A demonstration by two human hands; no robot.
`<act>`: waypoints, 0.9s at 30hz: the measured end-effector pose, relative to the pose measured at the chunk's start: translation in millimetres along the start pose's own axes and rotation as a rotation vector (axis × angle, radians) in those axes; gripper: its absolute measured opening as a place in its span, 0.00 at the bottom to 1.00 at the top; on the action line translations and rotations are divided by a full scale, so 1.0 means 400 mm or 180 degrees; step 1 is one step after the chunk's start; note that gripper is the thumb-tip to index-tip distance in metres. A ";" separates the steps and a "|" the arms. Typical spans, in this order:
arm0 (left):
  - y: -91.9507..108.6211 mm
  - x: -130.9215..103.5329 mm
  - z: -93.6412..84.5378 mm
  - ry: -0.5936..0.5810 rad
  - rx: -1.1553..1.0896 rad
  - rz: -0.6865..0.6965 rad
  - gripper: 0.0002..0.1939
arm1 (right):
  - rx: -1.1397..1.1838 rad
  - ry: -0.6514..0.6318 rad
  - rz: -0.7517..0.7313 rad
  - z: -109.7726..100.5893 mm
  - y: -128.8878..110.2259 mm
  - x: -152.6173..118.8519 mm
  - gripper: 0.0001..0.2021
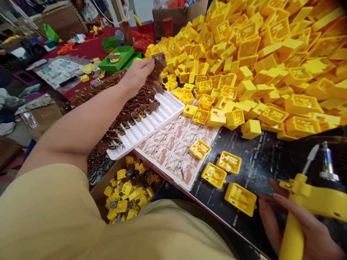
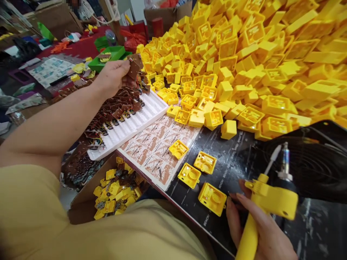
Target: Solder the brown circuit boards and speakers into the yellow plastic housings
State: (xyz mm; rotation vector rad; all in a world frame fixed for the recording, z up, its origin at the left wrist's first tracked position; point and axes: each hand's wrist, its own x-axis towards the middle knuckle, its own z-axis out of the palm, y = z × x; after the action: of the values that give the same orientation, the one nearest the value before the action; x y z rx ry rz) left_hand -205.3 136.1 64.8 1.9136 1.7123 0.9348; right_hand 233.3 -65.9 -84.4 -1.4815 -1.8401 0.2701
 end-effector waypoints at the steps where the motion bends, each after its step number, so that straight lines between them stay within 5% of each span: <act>1: 0.021 -0.017 0.010 -0.0196 -0.0201 0.0084 0.40 | -0.0077 0.0049 -0.0043 -0.009 -0.019 0.004 0.24; 4: 0.079 -0.080 0.065 -0.0816 -0.0472 0.0306 0.30 | -0.0155 0.0325 -0.0787 -0.033 -0.074 0.024 0.31; 8: 0.134 -0.160 0.145 -0.1508 -0.0258 0.0823 0.25 | -0.0002 -0.0141 -0.1141 -0.017 -0.130 0.052 0.28; 15: 0.107 -0.275 0.205 -0.1873 0.1094 0.3024 0.21 | -0.0381 -0.0613 -0.1689 0.064 -0.186 0.104 0.15; 18: 0.075 -0.331 0.205 -0.2016 0.1477 0.2854 0.29 | -0.0396 -0.0700 -0.1795 0.060 -0.188 0.104 0.14; 23: 0.079 -0.393 0.193 -0.0970 0.1162 0.1701 0.24 | -0.0268 -0.0727 -0.1750 0.033 -0.164 0.079 0.15; 27: 0.102 -0.406 0.207 -0.0477 0.1478 0.1033 0.19 | -0.0177 -0.0680 -0.1672 0.026 -0.152 0.067 0.21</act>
State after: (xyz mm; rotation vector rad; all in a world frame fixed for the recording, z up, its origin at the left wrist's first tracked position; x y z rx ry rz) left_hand -121.6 -18.2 1.3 2.5470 1.6637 0.4998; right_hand 179.1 -57.4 -45.3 -0.9796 -2.3468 0.1222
